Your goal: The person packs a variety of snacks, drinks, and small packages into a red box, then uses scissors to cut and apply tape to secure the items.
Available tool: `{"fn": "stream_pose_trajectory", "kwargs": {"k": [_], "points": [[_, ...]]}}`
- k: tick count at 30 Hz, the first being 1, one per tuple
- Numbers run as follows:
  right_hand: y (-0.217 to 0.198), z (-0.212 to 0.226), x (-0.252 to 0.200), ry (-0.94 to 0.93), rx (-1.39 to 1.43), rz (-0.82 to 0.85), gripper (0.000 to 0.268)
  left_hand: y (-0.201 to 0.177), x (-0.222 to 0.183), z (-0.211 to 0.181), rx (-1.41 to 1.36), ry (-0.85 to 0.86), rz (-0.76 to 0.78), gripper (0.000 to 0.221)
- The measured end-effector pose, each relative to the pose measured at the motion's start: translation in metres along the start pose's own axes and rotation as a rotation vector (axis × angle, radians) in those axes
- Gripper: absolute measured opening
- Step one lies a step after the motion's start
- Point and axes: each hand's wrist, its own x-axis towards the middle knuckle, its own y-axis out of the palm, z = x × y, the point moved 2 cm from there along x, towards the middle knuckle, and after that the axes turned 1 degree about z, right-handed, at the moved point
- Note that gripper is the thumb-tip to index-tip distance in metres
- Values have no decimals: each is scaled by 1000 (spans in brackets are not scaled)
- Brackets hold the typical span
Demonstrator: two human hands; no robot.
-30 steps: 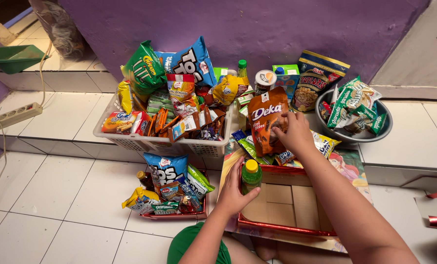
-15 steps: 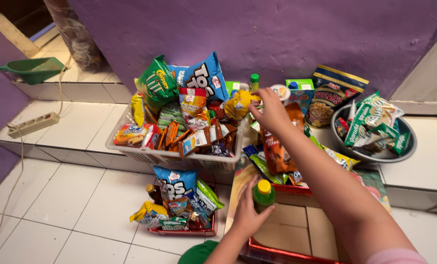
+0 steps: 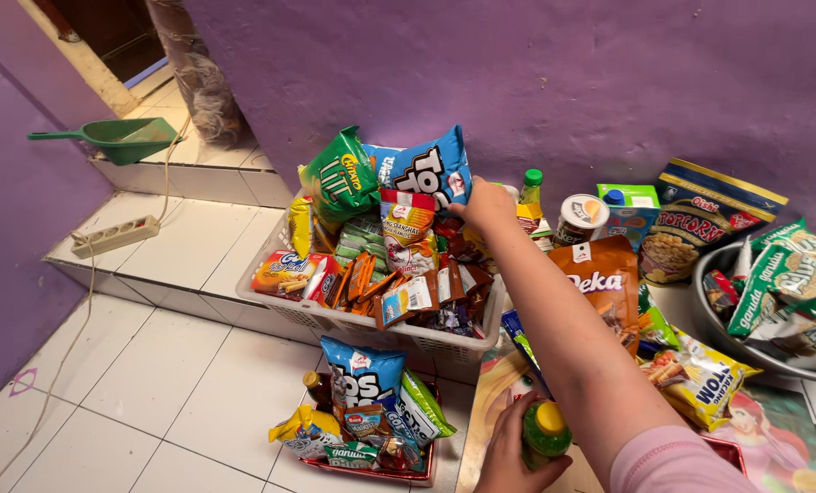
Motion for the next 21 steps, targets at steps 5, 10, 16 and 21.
{"fn": "stream_pose_trajectory", "kwargs": {"k": [5, 10, 16, 21], "points": [[-2, -3, 7, 29, -54, -77, 33, -2, 1, -7, 4, -22, -4, 91], [-25, -14, 11, 64, -65, -238, 22, -4, -2, -10, 8, 25, -1, 89], [-103, -53, 2, -62, 216, -558, 18, -8, -4, -19, 4, -90, 46, 91], [-191, -128, -51, -491, 304, -900, 11, -4, -7, -17, 2, 51, -55, 80]]}}
